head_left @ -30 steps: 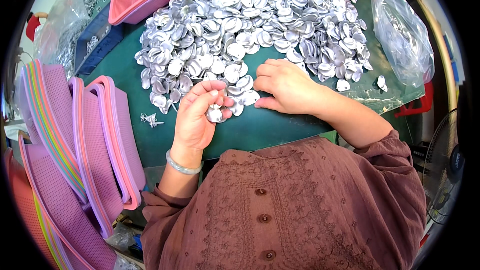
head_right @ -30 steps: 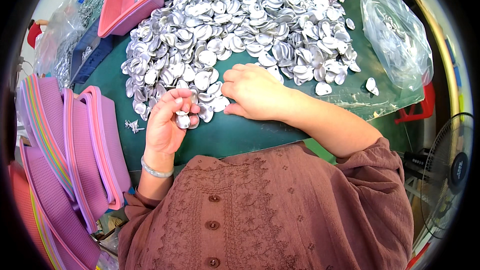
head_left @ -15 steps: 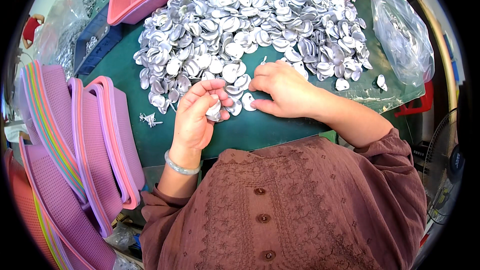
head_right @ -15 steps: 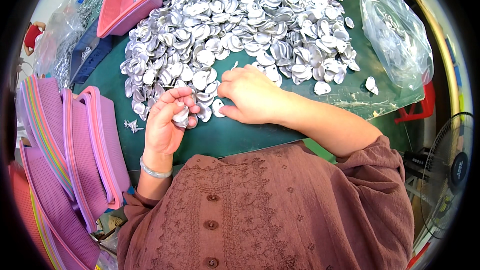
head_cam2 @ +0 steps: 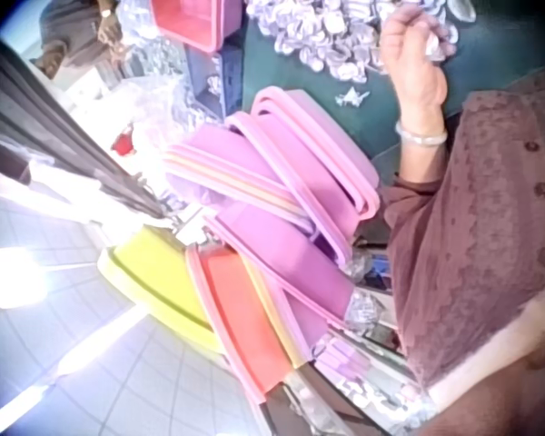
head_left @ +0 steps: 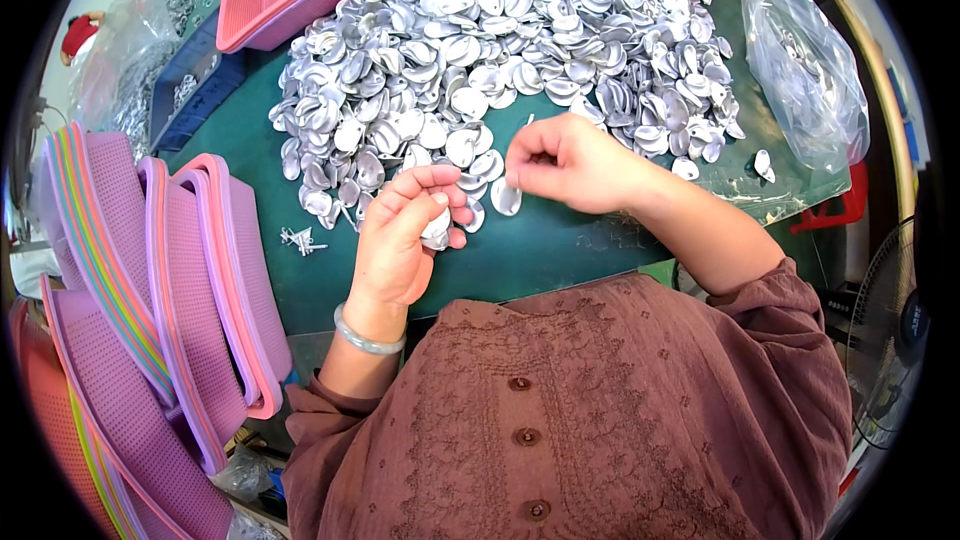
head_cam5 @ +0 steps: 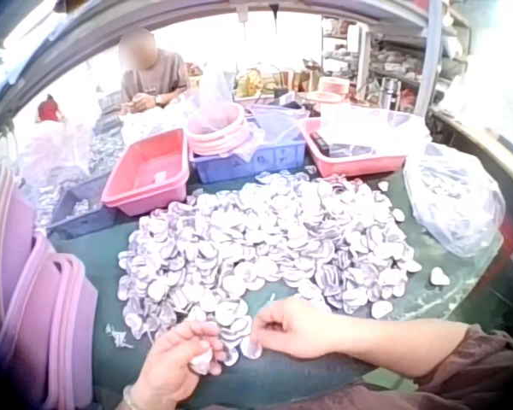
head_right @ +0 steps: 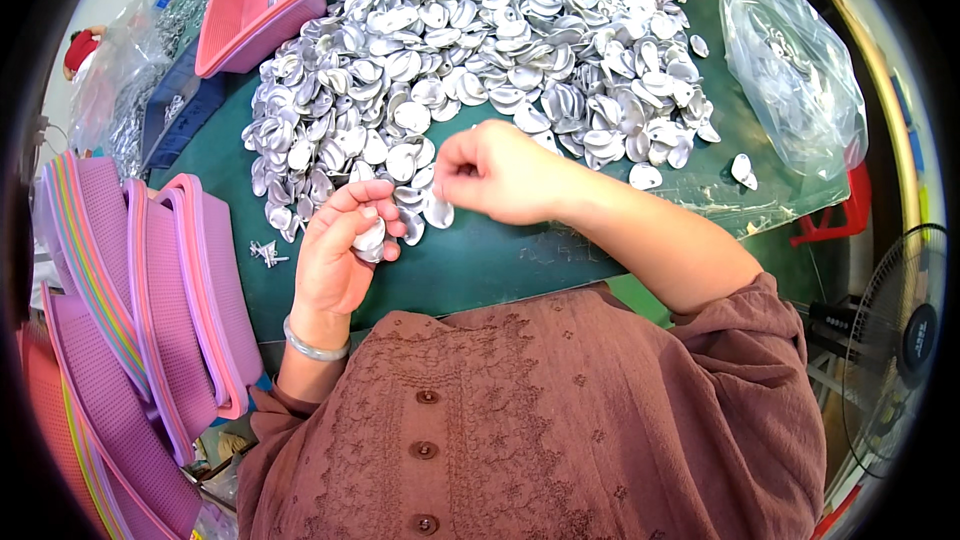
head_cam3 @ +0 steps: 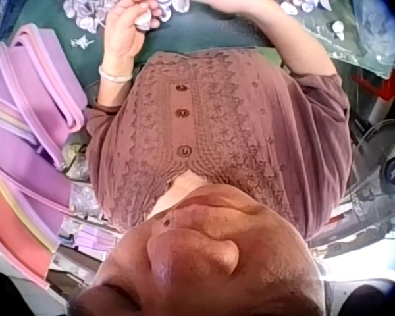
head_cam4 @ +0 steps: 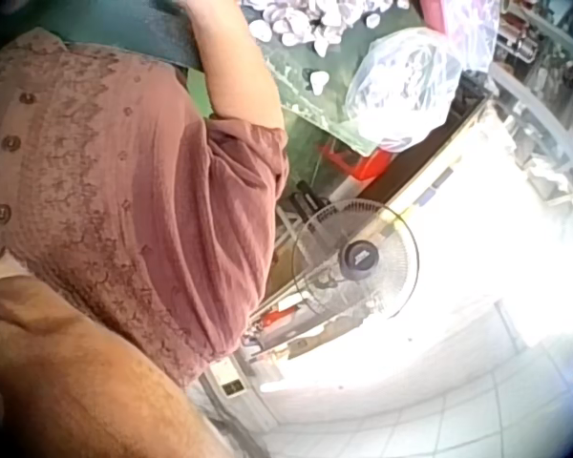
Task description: The person picks up metal heart-shaped components from a pile, wipes them with a cloth, and places them into a plastic bag.
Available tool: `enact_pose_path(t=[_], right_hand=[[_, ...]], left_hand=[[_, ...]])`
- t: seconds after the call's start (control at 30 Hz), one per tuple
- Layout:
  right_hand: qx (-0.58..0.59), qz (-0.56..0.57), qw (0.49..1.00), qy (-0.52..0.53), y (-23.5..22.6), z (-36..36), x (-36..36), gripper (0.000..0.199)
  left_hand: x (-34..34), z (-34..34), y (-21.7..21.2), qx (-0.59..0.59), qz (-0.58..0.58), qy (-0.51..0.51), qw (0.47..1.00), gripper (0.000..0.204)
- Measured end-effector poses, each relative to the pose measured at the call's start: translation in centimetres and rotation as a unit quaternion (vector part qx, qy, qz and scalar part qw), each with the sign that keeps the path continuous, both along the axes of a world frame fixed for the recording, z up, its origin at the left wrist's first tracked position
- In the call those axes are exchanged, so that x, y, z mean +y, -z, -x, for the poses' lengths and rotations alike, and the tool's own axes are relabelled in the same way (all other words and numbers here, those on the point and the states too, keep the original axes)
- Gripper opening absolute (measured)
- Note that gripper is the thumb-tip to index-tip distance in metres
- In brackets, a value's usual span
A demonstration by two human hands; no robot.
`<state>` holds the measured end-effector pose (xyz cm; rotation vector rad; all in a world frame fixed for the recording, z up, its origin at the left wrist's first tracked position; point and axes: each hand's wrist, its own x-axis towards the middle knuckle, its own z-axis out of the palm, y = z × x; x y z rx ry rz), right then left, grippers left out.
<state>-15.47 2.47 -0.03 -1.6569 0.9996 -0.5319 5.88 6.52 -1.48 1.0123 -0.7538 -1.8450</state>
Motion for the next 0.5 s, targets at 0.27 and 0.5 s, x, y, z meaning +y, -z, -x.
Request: enact_pose_path(t=[0.27,0.5], right_hand=[[-0.174,-0.185,0.965,0.066,0.1,-0.1,-0.4,0.01],[-0.214,-0.062,0.975,-0.014,1.4,0.2,-0.4,0.011]], left_hand=[[0.1,1.5,-0.6,0.047,-0.062,0.089,0.993,0.029],[-0.2,1.9,-0.5,0.079,-0.081,0.082,0.99,0.032]])
